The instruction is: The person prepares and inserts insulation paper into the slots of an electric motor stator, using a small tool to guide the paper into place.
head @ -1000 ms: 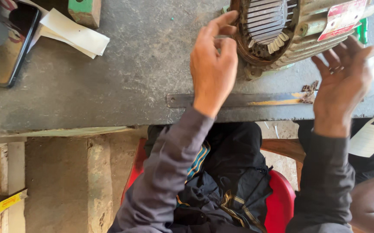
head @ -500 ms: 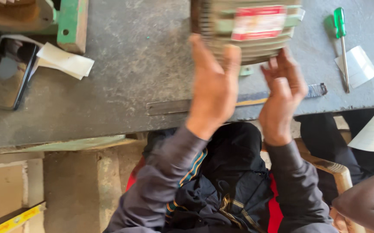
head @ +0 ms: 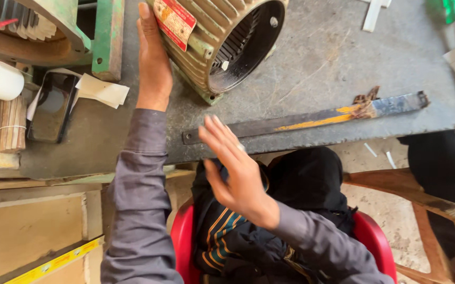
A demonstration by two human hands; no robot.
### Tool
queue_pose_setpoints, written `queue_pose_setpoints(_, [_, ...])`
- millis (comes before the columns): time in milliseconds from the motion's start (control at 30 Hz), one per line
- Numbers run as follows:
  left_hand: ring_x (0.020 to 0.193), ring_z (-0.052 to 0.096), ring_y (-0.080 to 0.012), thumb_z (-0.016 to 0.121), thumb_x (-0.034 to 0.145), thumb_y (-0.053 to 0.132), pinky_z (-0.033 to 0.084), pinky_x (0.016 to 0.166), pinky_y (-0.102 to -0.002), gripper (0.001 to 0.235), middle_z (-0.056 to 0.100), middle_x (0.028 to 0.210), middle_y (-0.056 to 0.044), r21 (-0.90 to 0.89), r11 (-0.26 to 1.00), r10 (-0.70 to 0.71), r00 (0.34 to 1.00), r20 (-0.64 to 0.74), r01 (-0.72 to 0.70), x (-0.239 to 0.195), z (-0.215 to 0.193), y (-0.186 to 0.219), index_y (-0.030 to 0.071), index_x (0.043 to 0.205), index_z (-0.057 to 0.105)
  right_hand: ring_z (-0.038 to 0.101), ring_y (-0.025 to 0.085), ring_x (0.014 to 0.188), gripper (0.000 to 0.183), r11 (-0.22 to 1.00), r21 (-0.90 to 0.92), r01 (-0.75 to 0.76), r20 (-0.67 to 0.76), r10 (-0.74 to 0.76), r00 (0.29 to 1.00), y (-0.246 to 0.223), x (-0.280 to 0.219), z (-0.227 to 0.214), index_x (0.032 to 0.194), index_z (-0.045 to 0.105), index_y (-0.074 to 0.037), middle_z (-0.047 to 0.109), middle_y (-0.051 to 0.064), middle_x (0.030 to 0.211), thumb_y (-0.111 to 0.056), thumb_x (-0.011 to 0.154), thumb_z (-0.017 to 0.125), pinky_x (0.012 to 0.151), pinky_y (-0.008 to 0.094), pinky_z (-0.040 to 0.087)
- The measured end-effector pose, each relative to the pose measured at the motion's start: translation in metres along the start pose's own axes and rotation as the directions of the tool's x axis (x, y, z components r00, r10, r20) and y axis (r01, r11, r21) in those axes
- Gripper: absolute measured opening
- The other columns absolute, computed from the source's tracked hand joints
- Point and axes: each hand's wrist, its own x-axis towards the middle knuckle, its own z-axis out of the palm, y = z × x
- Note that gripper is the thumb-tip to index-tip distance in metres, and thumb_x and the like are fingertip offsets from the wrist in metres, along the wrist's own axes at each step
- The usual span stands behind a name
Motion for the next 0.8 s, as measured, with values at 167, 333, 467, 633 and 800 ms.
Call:
queue_pose_setpoints(167, [0.145, 0.048, -0.0238, 0.034, 0.109, 0.066, 0.035, 0.126, -0.037, 0.089, 0.051, 0.153, -0.018, 0.034, 0.997, 0.066, 0.998, -0.006, -0.066, -0.012, 0.007, 0.01, -0.005, 0.162, 0.038, 0.063, 0.033, 0.138, 0.033, 0.998, -0.058, -0.023, 0.064, 0.027, 0.998, 0.005, -0.044, -0.04, 0.122, 0.07, -0.004, 0.072, 0.013, 0.131, 0.007, 0.091, 0.066, 0.121, 0.044, 0.045])
queue_pose_setpoints(333, [0.15, 0.044, -0.0236, 0.035, 0.118, 0.053, 0.032, 0.129, -0.037, 0.07, 0.047, 0.16, -0.016, 0.215, 0.955, 0.241, 0.957, -0.161, -0.205, -0.076, 0.025, 0.042, -0.004, 0.159, 0.038, 0.07, 0.033, 0.126, 0.027, 0.995, -0.06, -0.083, 0.058, 0.087, 0.995, 0.013, -0.07, -0.078, 0.109, 0.073, -0.002, 0.077, 0.013, 0.11, 0.01, 0.086, 0.064, 0.119, 0.048, 0.042])
queue_pose_setpoints(467, [0.135, 0.056, -0.0238, 0.04, 0.119, 0.04, 0.042, 0.12, -0.036, 0.052, 0.059, 0.146, -0.016, 0.445, 0.871, 0.307, 0.938, -0.16, -0.209, -0.136, 0.025, 0.066, -0.003, 0.145, 0.053, 0.076, 0.027, 0.106, 0.019, 0.993, -0.093, -0.077, -0.017, 0.075, 0.997, 0.015, -0.063, -0.079, 0.106, 0.071, -0.002, 0.077, 0.013, 0.107, 0.005, 0.088, 0.071, 0.097, 0.037, 0.058])
queue_pose_setpoints(633, [0.123, 0.062, -0.0267, 0.044, 0.117, 0.029, 0.048, 0.109, -0.036, 0.039, 0.065, 0.133, -0.015, 0.466, 0.862, 0.311, 0.934, -0.178, -0.198, -0.144, 0.024, 0.059, -0.002, 0.132, 0.061, 0.072, 0.022, 0.076, 0.009, 0.937, -0.348, -0.012, -0.041, -0.002, 0.999, 0.066, 0.043, -0.08, 0.099, 0.077, -0.003, 0.074, 0.012, 0.088, -0.006, 0.093, 0.082, 0.071, 0.031, 0.054])
queue_pose_setpoints(800, [0.112, 0.065, -0.0246, 0.048, 0.115, 0.025, 0.051, 0.1, -0.034, 0.031, 0.067, 0.124, -0.013, 0.481, 0.861, 0.283, 0.941, -0.186, -0.164, -0.145, 0.022, 0.057, -0.001, 0.125, 0.064, 0.077, 0.016, 0.073, 0.022, 0.963, -0.252, -0.091, 0.003, 0.095, 0.995, 0.119, 0.118, -0.047, 0.098, 0.079, -0.004, 0.079, 0.01, 0.087, -0.021, 0.085, 0.086, 0.066, 0.03, 0.059])
